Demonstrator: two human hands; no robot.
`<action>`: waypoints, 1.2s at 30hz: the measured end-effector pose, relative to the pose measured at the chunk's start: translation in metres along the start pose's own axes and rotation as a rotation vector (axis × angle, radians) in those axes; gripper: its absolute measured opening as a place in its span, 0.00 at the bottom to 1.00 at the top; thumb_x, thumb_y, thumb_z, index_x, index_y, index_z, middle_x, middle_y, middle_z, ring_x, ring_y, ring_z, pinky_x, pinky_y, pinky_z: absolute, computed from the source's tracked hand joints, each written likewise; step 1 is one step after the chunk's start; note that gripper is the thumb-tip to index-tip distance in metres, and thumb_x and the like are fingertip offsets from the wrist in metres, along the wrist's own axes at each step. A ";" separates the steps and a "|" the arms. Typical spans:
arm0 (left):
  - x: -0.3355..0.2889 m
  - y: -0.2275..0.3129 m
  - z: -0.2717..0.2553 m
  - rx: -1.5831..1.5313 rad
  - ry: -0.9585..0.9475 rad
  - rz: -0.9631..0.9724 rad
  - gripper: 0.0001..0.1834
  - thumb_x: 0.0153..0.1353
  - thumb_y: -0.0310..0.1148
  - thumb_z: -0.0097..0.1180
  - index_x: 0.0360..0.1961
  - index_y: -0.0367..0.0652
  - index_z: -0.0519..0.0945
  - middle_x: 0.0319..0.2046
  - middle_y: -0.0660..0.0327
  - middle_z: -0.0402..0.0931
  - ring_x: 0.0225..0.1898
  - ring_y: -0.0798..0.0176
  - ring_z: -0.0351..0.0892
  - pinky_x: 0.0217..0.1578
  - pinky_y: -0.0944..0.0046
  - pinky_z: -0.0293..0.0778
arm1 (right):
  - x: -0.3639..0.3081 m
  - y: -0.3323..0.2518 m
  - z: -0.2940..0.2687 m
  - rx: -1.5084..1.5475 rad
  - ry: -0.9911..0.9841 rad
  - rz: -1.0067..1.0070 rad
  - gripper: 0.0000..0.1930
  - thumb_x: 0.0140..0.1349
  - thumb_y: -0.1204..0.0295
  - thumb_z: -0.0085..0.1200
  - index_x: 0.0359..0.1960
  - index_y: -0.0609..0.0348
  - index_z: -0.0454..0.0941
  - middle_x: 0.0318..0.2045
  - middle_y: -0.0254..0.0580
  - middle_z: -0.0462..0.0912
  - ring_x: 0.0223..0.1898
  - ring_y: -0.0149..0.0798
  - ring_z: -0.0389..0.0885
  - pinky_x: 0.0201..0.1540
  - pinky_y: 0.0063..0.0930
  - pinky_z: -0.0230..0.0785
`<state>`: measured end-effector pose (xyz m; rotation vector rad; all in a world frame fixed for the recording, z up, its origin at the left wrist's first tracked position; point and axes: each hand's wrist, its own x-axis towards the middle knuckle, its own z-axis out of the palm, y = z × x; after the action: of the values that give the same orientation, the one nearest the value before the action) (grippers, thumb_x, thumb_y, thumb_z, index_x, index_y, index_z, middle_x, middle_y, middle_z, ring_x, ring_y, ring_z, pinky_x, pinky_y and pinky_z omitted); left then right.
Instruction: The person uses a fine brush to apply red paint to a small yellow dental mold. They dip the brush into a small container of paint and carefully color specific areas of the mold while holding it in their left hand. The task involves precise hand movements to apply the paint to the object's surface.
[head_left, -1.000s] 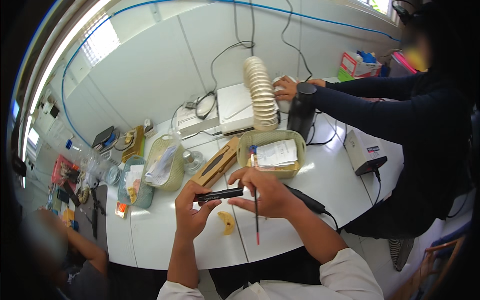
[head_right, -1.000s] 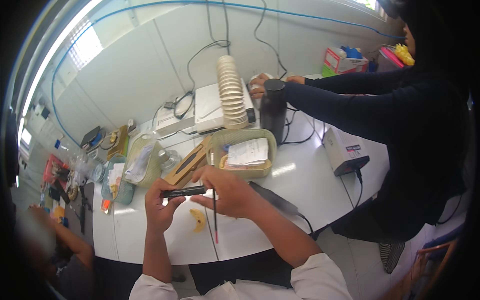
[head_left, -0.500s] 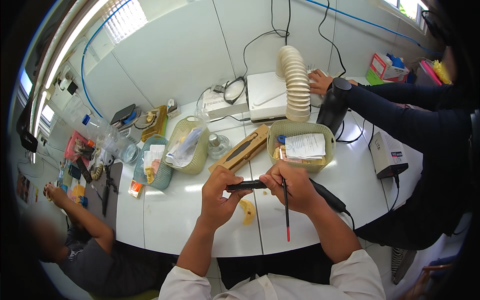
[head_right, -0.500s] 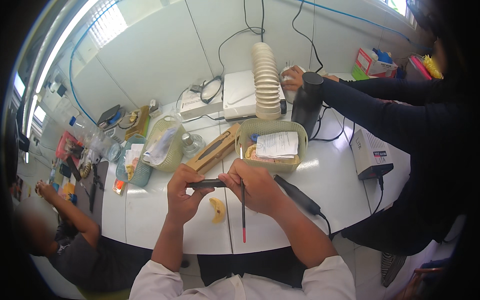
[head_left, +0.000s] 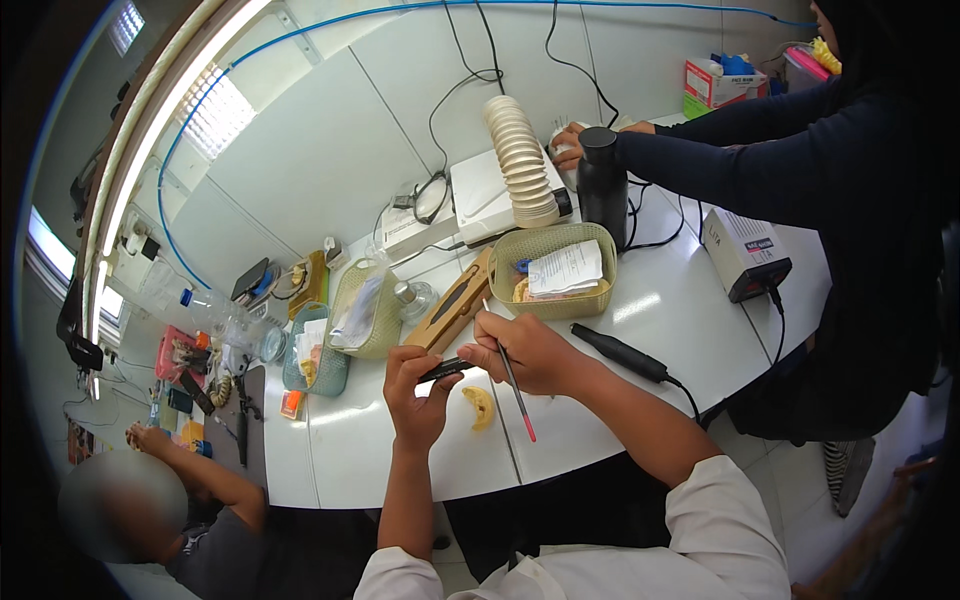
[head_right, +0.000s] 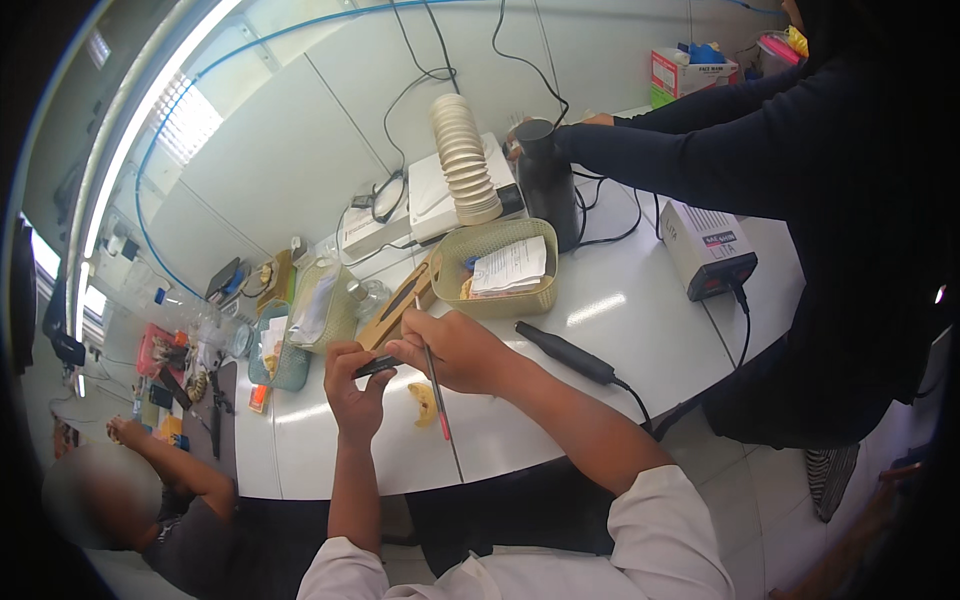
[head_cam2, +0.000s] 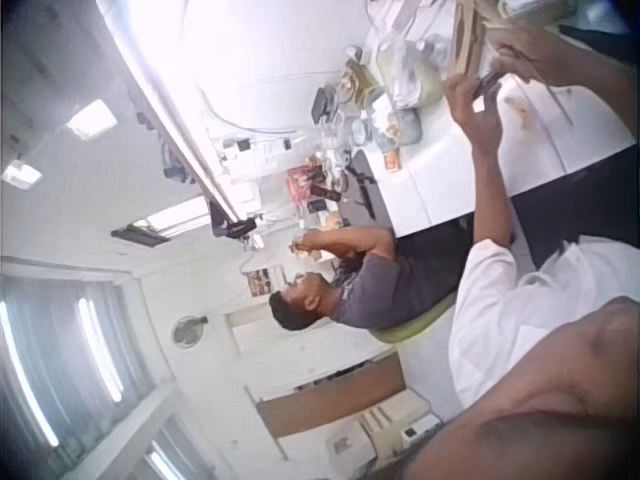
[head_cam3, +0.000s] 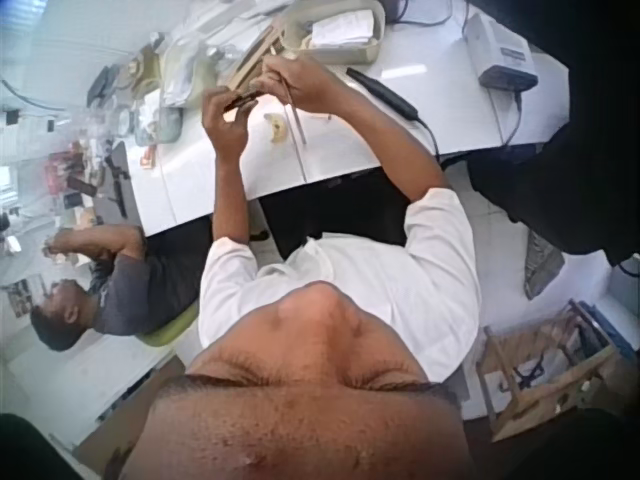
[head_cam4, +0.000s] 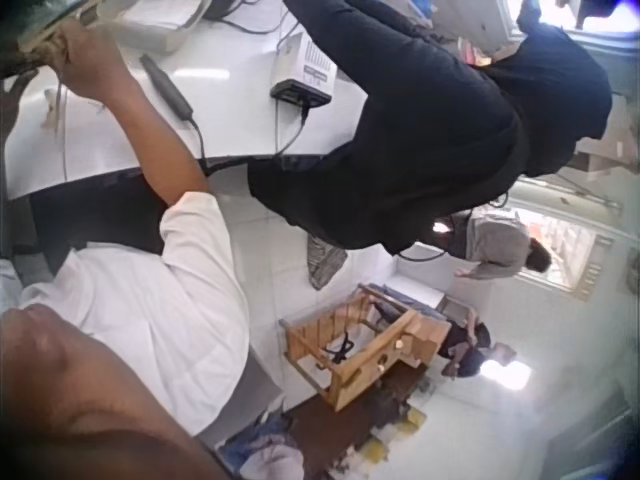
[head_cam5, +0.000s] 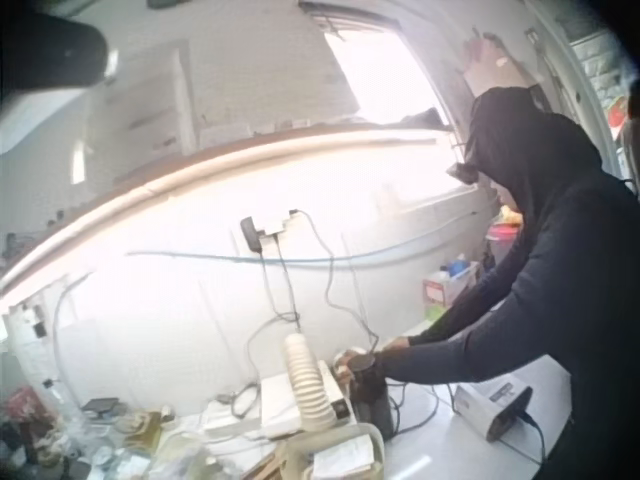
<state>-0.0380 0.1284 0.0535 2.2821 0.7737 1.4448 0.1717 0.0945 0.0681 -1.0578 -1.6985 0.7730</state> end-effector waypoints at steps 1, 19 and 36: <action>-0.008 0.001 -0.002 -0.013 -0.005 -0.037 0.17 0.52 0.29 0.75 0.39 0.39 0.79 0.36 0.59 0.73 0.35 0.64 0.76 0.34 0.68 0.74 | 0.000 -0.001 0.001 0.023 -0.035 0.039 0.22 0.69 0.54 0.58 0.28 0.55 0.63 0.17 0.41 0.77 0.19 0.47 0.76 0.23 0.34 0.66; -0.075 0.021 -0.042 -0.689 0.126 -0.816 0.21 0.73 0.47 0.52 0.42 0.37 0.81 0.35 0.62 0.80 0.38 0.70 0.77 0.40 0.70 0.70 | -0.006 0.007 0.009 -0.401 0.204 -0.234 0.09 0.59 0.74 0.55 0.38 0.53 0.68 0.26 0.45 0.78 0.28 0.54 0.82 0.30 0.46 0.71; -0.059 0.050 -0.012 -1.134 0.006 -0.776 0.12 0.69 0.38 0.59 0.43 0.40 0.78 0.41 0.57 0.81 0.37 0.67 0.78 0.41 0.64 0.74 | -0.013 -0.013 0.021 -0.524 0.044 -0.384 0.36 0.50 0.83 0.55 0.64 0.39 0.70 0.40 0.44 0.82 0.28 0.50 0.83 0.28 0.42 0.77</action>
<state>-0.0551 0.0531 0.0433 0.9561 0.5110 1.0519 0.1499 0.0762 0.0667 -1.0271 -2.0389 0.0531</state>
